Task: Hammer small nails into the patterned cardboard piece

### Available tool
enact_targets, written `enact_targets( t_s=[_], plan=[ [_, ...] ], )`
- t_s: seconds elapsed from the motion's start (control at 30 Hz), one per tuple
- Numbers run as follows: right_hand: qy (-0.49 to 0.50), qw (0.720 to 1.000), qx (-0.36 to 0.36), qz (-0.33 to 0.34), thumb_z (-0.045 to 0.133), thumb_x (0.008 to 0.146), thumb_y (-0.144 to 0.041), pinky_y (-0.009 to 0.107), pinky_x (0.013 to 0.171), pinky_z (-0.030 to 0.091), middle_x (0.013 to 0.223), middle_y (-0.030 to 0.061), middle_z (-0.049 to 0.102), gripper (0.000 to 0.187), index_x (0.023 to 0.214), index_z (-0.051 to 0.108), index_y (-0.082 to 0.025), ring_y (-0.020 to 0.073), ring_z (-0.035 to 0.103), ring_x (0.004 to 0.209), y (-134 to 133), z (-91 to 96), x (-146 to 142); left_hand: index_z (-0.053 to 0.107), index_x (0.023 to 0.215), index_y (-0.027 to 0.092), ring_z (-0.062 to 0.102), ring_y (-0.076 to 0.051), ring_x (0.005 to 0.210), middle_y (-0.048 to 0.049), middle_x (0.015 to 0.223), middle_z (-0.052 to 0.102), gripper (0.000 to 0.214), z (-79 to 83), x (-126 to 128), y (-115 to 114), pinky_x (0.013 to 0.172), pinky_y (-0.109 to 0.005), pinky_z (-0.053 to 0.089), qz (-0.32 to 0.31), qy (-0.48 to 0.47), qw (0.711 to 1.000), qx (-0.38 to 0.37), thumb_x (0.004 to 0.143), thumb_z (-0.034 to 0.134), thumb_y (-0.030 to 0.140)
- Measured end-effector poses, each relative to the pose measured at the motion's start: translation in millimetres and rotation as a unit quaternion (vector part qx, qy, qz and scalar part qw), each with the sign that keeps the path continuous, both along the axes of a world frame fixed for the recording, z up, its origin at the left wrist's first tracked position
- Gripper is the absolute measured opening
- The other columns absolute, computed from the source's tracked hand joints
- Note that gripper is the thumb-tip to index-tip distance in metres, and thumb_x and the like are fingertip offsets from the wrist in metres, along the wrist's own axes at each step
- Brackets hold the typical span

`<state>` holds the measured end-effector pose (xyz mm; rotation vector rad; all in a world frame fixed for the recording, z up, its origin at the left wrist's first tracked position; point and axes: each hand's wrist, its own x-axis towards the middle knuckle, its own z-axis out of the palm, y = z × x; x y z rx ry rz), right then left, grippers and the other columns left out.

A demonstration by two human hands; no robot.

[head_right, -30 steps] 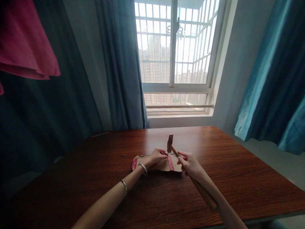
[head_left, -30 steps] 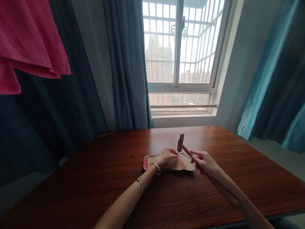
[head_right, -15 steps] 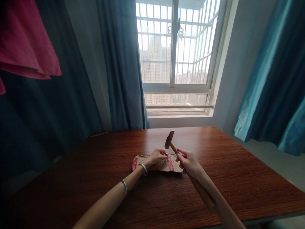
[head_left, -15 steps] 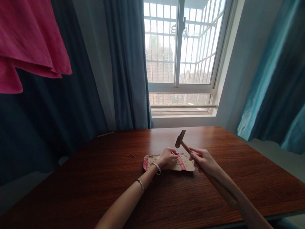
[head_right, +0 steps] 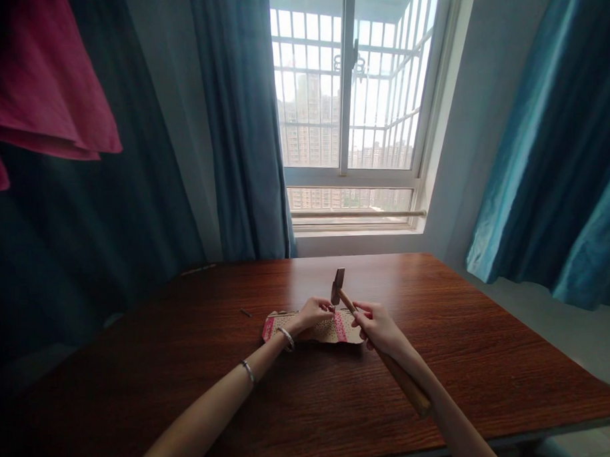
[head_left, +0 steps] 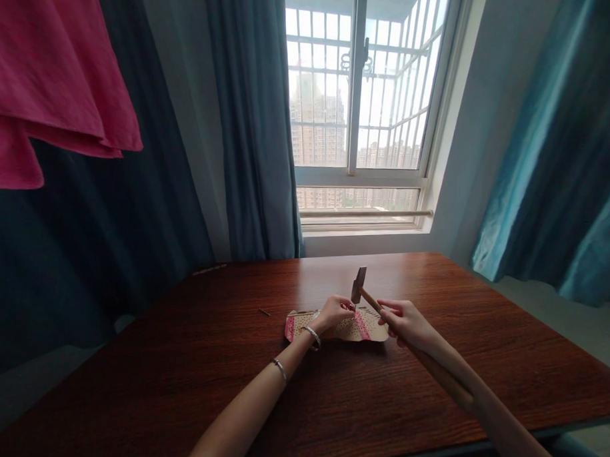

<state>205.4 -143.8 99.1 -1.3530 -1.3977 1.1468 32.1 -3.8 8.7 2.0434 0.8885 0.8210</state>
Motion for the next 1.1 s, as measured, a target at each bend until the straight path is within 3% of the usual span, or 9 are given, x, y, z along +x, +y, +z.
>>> enact_targets(
  t_s=[0.13, 0.33, 0.93, 1.1],
  plan=[
    [0.015, 1.0, 0.021, -0.017, 0.05, 0.075, -0.033, 0.016, 0.026, 0.037, 0.072, 0.0029, 0.057, 0.053, 0.123, 0.043, -0.012, 0.0054, 0.044, 0.04, -0.8, 0.0, -0.6, 0.068, 0.073, 0.009, 0.054, -0.013, 0.063, -0.0031, 0.068, 0.065, 0.021, 1.9, 0.0, -1.6, 0.057, -0.02, 0.038, 0.001, -0.001, 1.0, -0.002, 0.06, 0.056, 0.022],
    [0.007, 1.0, 0.003, 0.001, 0.051, 0.075, -0.034, 0.016, 0.026, 0.037, 0.069, 0.0017, 0.057, 0.049, 0.119, 0.047, -0.013, 0.0047, 0.042, 0.038, -1.6, -2.4, -0.2, 0.067, 0.071, 0.009, 0.052, -0.012, 0.06, -0.002, 0.064, 0.062, 0.02, 6.1, -0.9, -4.6, 0.055, -0.02, 0.036, -0.006, -0.001, 1.0, -0.005, 0.06, 0.057, 0.022],
    [0.021, 1.0, -0.01, -0.001, 0.053, 0.074, -0.034, 0.016, 0.025, 0.036, 0.068, 0.0019, 0.056, 0.051, 0.119, 0.046, -0.012, 0.0055, 0.043, 0.039, 2.8, -5.2, 4.1, 0.067, 0.071, 0.009, 0.053, -0.012, 0.062, -0.0024, 0.066, 0.063, 0.019, 1.7, -1.2, -2.6, 0.056, -0.019, 0.037, -0.004, 0.001, 1.0, -0.006, 0.06, 0.057, 0.022],
    [0.044, 0.999, 0.016, -0.025, 0.053, 0.074, -0.034, 0.017, 0.026, 0.037, 0.07, 0.0021, 0.057, 0.055, 0.124, 0.042, -0.013, 0.0057, 0.044, 0.04, 1.7, -6.6, 6.2, 0.067, 0.072, 0.009, 0.052, -0.012, 0.061, -0.0025, 0.066, 0.063, 0.021, -1.2, -1.1, -0.1, 0.055, -0.019, 0.037, -0.007, -0.004, 1.0, -0.009, 0.061, 0.057, 0.024]
  ],
)
